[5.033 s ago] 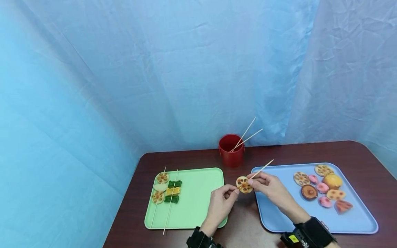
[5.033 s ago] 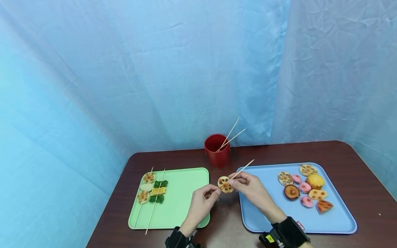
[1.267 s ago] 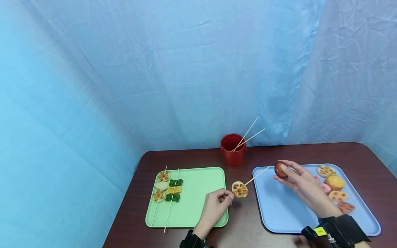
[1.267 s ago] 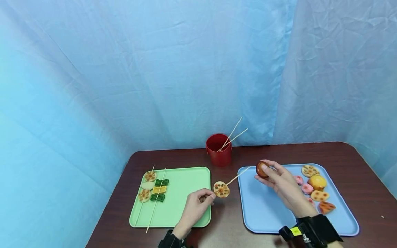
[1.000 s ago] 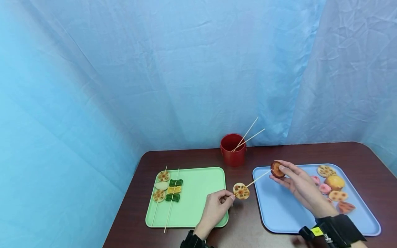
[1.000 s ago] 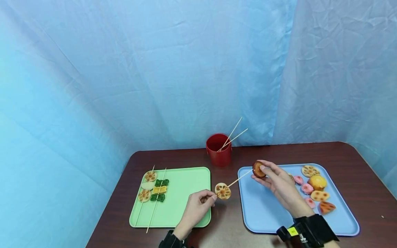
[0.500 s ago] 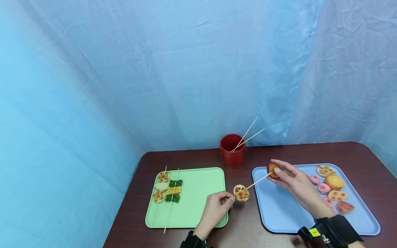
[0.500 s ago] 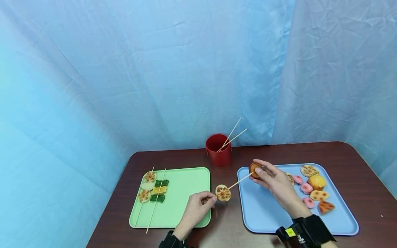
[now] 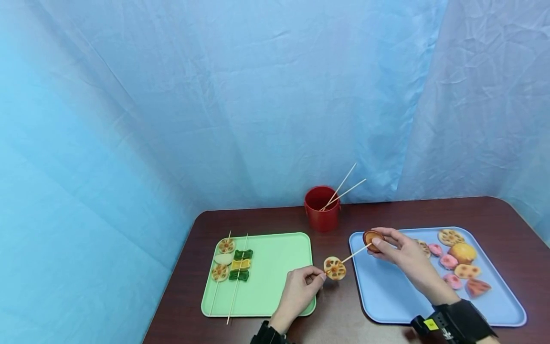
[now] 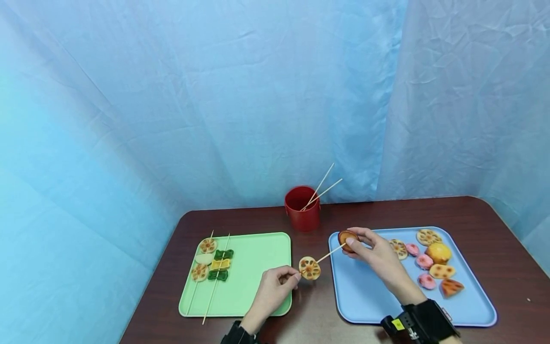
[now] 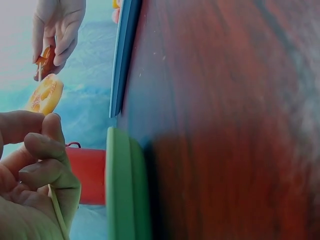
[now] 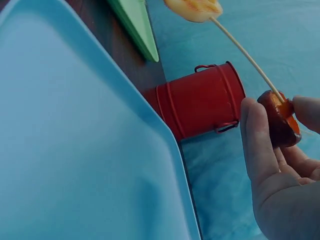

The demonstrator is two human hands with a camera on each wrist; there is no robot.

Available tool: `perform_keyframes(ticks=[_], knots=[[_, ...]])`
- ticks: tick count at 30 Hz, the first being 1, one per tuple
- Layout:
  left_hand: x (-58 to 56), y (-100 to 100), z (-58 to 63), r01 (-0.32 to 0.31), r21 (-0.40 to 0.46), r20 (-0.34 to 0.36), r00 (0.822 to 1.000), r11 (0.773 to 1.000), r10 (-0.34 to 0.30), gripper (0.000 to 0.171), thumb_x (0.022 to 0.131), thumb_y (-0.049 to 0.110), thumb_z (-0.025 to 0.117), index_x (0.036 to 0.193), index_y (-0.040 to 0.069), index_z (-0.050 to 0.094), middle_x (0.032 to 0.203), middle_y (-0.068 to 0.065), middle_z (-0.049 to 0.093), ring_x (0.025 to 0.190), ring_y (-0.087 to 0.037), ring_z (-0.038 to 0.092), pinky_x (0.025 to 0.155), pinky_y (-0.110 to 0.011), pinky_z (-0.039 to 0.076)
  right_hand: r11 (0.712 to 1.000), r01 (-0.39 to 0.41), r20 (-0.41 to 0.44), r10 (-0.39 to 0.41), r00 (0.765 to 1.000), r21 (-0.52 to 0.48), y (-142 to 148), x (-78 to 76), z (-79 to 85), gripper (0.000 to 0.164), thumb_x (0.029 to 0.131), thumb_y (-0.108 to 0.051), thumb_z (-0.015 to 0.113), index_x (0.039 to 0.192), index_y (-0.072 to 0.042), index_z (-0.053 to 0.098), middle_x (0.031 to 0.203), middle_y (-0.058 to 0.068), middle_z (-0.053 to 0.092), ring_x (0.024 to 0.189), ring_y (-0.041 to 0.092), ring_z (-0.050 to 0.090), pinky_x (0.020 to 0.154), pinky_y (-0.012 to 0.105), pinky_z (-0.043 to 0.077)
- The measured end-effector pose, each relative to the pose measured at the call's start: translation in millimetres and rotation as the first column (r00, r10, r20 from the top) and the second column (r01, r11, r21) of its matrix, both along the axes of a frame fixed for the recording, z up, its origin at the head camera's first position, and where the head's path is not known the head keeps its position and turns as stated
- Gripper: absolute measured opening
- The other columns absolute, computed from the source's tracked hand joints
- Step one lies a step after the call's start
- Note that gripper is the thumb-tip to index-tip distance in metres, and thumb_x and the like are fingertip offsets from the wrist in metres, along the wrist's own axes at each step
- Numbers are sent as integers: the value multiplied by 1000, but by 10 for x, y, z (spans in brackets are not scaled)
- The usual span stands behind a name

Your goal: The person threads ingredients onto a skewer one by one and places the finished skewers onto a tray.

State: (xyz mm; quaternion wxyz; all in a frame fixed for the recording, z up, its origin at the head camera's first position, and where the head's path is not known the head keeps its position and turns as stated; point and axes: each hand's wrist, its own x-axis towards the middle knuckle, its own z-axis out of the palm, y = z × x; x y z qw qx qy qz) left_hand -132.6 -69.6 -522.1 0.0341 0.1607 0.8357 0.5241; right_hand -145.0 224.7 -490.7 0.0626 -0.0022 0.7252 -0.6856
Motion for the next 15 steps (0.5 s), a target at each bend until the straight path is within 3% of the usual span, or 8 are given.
perform_keyframes(ticks=[7, 15], knots=[[20, 26, -21, -8, 40, 11, 1000, 999, 8, 14, 95, 14, 71, 91, 3, 79, 67, 1, 70, 55, 3, 55, 57, -17, 47, 999, 22, -2, -22, 1000, 40, -57, 5, 2, 62, 106, -33, 60, 151, 6, 43, 132, 23, 59, 101, 9, 70, 89, 36, 58], [24, 109, -15, -11, 78, 37, 999, 997, 8, 16, 96, 13, 71, 93, 0, 79, 66, -2, 69, 51, 0, 55, 52, -17, 46, 996, 21, -18, -19, 1000, 87, -186, 36, -21, 58, 103, -32, 67, 146, 3, 52, 129, 22, 62, 102, 7, 69, 89, 36, 59]])
